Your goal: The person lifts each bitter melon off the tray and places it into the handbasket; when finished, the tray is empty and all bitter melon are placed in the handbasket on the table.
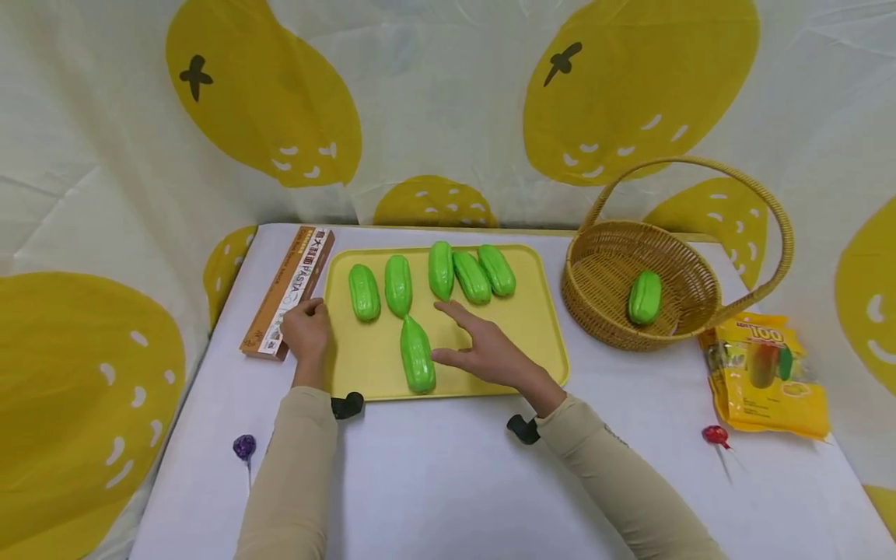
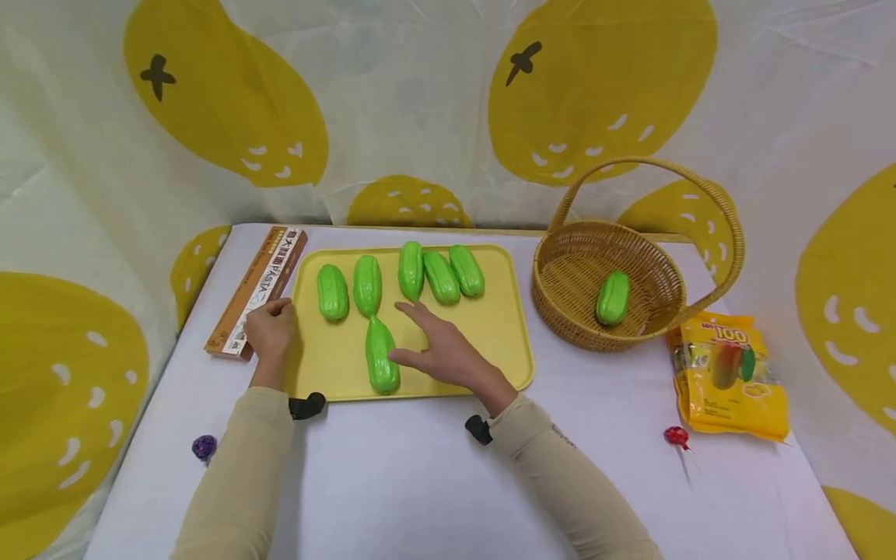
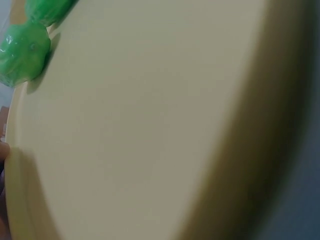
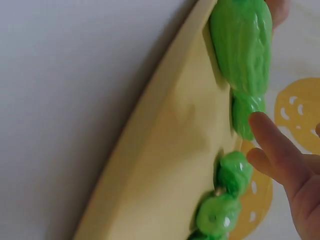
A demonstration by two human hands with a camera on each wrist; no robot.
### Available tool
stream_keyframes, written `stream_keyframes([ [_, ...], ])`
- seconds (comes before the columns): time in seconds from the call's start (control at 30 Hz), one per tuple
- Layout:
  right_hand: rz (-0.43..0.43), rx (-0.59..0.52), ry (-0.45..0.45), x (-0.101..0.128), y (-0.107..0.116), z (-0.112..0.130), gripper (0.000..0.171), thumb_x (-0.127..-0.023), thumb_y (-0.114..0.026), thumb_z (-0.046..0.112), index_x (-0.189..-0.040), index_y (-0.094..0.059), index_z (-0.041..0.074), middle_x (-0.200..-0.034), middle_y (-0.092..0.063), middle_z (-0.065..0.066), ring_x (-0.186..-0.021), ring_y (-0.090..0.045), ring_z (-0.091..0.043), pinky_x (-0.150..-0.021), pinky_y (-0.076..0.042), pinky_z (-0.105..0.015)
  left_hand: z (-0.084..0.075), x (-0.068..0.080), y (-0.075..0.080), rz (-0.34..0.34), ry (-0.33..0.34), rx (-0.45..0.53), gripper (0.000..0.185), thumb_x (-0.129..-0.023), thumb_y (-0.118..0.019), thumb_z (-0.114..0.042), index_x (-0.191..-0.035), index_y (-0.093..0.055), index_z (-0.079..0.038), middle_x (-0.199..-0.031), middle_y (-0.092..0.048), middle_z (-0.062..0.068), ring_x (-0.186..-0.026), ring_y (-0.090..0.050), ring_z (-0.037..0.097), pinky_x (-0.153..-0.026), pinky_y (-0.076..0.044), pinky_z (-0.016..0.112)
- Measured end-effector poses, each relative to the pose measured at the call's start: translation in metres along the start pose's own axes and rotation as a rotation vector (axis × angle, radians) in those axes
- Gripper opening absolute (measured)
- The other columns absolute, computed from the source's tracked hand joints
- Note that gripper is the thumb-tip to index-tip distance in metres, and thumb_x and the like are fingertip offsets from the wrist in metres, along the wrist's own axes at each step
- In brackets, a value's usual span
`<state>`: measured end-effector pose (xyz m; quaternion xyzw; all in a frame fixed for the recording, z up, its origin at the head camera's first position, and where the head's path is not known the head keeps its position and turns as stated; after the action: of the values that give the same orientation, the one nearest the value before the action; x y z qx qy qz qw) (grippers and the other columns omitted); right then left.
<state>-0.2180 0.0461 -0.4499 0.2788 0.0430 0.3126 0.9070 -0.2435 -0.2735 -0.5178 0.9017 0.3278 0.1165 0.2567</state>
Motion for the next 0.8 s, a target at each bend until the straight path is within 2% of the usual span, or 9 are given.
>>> stream_keyframes([
  [0.13,0.086,0.024,-0.027,-0.007,-0.02,0.0,0.085,-0.092,-0.074,0.044,-0.162,-0.028,0.029,-0.171,-0.018,-0.014,-0.155,-0.03,-0.032,-0.113,-0.044,-0.053,-0.002,0.0,0.001,0.004,0.004,0.003,0.029,-0.102,-0.057,-0.012,-0.124,-0.072,-0.001,-0.125,-0.071,0.023,-0.12,-0.064,0.04,-0.103,-0.052,0.05],
  [0.3,0.119,0.027,-0.031,-0.015,-0.034,-0.001,0.088,-0.09,-0.077,0.042,-0.162,-0.029,0.025,-0.171,-0.018,-0.018,-0.158,-0.022,-0.032,-0.123,-0.03,-0.056,-0.001,0.0,0.001,0.0,0.008,-0.001,0.029,-0.102,-0.056,-0.012,-0.123,-0.072,-0.001,-0.124,-0.071,0.024,-0.119,-0.064,0.04,-0.103,-0.052,0.051],
  [0.5,0.112,0.027,-0.023,-0.021,-0.044,-0.002,0.087,-0.091,-0.077,0.039,-0.162,-0.03,0.022,-0.17,-0.02,-0.018,-0.158,-0.021,-0.031,-0.124,-0.029,-0.055,-0.001,0.001,0.002,-0.014,-0.003,-0.008,0.029,-0.101,-0.056,-0.011,-0.122,-0.073,0.0,-0.123,-0.071,0.024,-0.117,-0.065,0.041,-0.102,-0.052,0.052],
  [0.8,0.121,0.029,-0.03,-0.023,-0.054,-0.004,0.089,-0.089,-0.079,0.037,-0.162,-0.03,0.024,-0.17,-0.016,-0.021,-0.158,-0.021,-0.032,-0.125,-0.029,-0.052,-0.003,0.001,0.002,-0.033,-0.016,-0.01,0.026,-0.099,-0.059,-0.01,-0.118,-0.075,0.001,-0.119,-0.073,0.024,-0.114,-0.067,0.041,-0.1,-0.052,0.052],
])
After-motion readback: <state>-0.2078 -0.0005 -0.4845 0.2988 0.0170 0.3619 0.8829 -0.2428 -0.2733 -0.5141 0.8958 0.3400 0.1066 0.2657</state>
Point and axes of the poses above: each hand's wrist, its own x-axis away from the middle knuckle, its own y-axis out of the back of the hand, z = x × y, the point moved 7 cm from there along -x, towards the middle knuckle
